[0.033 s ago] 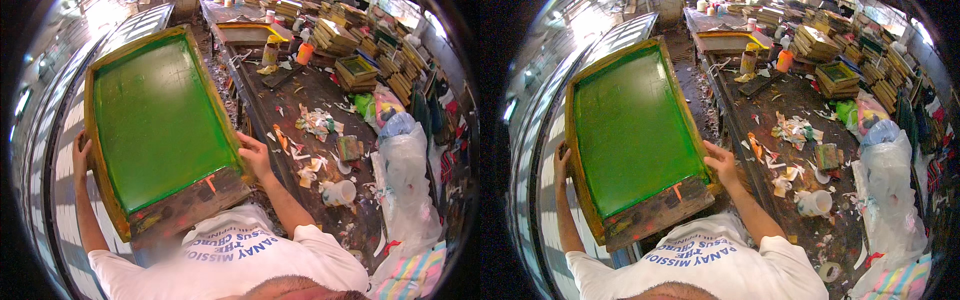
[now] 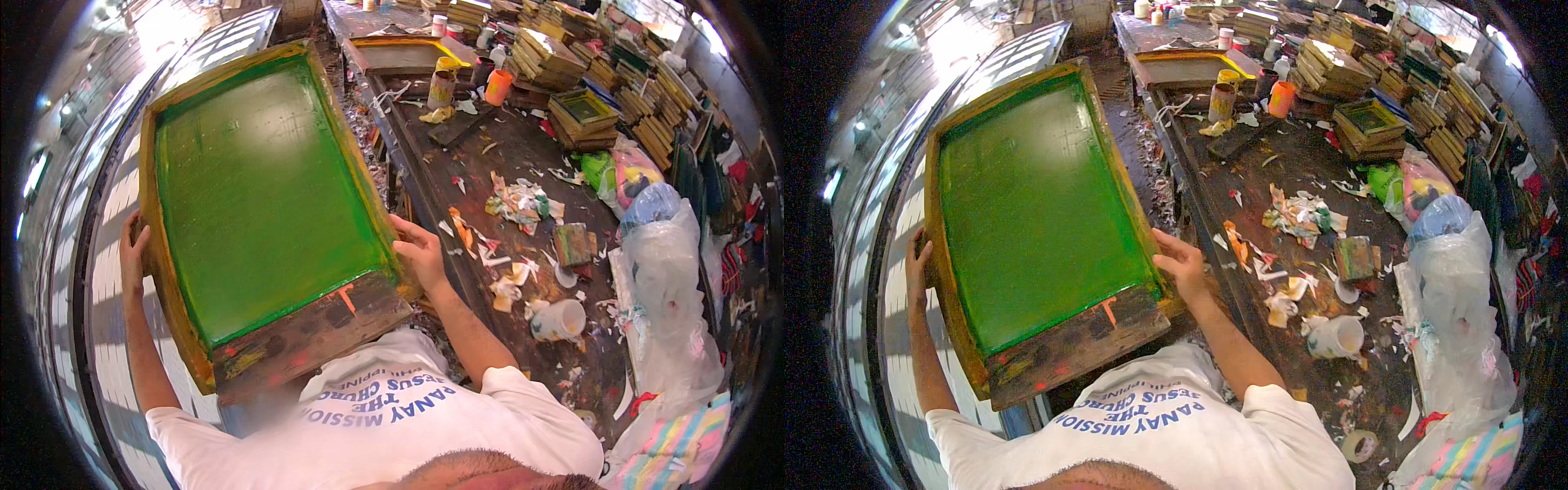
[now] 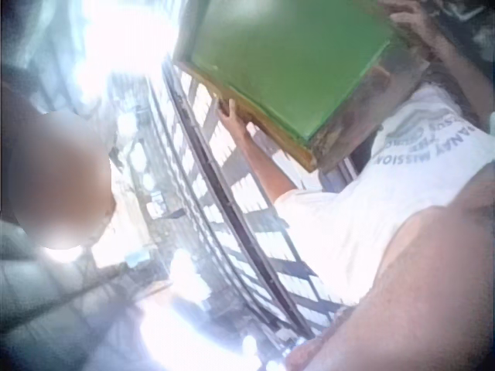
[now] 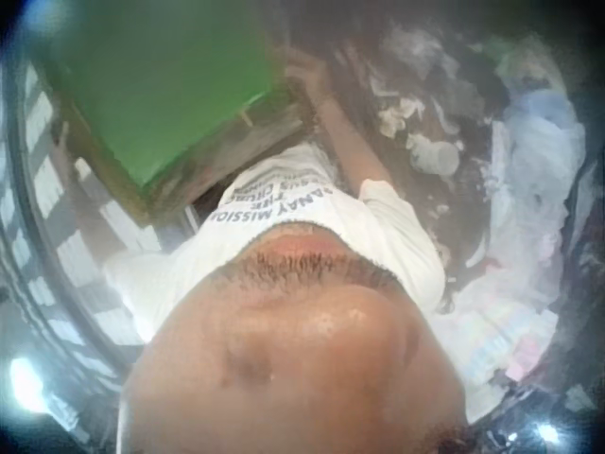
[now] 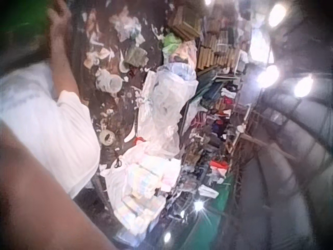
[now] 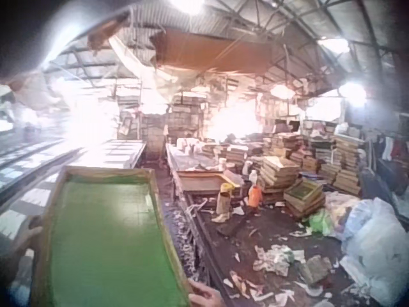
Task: The person uses a squeegee to pull green ink across a screen-printing frame held against a wall with a palm tree stencil. The person repeatedly wipes the screen and repositions the frame, then places the frame on a cluttered workbench.
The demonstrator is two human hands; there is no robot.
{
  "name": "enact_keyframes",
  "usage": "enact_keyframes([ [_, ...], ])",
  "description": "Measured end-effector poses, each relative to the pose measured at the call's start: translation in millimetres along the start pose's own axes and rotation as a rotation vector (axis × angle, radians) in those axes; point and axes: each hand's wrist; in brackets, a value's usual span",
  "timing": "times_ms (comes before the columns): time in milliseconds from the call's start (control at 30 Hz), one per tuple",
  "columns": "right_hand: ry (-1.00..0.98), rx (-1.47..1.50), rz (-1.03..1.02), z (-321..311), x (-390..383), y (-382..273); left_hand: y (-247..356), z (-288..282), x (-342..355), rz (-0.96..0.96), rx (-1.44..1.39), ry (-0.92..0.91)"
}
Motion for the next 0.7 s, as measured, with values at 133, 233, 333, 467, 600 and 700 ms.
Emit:
enact_keyframes([
  [133,0.081,-0.016,-0.018,-6.9,80.8,13.3,-0.1,58.7,99.6,0.027,-0.129,-0.054],
  [233,0.084,-0.061,0.01,-20.3,143.9,27.2,-7.1,105.0,153.6,-0.015,-0.257,-0.138],
  [333,0.084,-0.081,-0.026,-31.7,230.0,34.7,-4.0,148.6,212.3,-0.033,-0.332,-0.163],
  [467,0.083,-0.084,-0.022,-30.3,327.8,45.8,3.6,194.3,287.9,0.001,-0.406,-0.131],
  [600,0.103,-0.1,0.012,-31.7,389.1,49.5,-4.4,236.9,342.7,-0.021,-0.555,-0.123],
  [700,0.146,-0.163,-0.081,-37.3,421.9,51.7,-10.3,280.5,394.5,-0.035,-0.798,-0.2],
])
Point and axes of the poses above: each hand's wrist, its own x-axis towards the middle knuckle, its own z-axis out of the palm, y = z × x, and after that the axes turned 5 degrees about y, right-handed
